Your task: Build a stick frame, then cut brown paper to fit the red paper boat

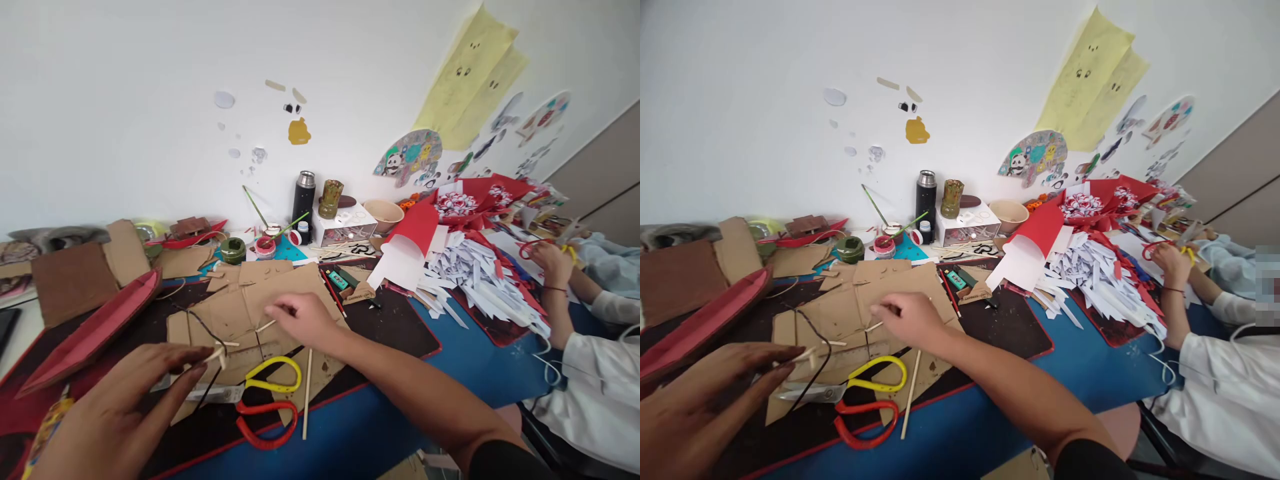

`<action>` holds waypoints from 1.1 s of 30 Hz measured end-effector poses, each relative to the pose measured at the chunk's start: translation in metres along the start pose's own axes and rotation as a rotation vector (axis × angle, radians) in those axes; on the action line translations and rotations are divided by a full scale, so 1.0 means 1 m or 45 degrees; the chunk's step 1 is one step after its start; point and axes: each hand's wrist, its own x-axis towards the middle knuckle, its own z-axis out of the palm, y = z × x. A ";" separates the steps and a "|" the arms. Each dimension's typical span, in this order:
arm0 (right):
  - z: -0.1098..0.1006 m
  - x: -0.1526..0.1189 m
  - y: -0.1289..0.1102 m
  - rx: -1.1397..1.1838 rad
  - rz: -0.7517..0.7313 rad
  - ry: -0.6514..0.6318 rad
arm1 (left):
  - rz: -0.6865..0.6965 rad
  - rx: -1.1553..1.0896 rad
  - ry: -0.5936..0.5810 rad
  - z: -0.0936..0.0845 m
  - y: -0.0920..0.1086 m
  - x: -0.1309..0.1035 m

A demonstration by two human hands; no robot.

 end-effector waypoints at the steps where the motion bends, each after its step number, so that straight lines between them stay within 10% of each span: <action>1: -0.006 -0.003 0.010 0.077 0.042 0.073 | -0.009 -0.073 -0.006 0.003 0.010 0.009; 16: -0.048 -0.056 0.057 0.347 0.147 0.493 | -0.030 0.330 -0.482 0.064 0.054 0.117; 33: -0.054 -0.072 0.023 -0.663 0.016 -0.442 | 0.107 0.378 -0.556 0.087 0.042 0.135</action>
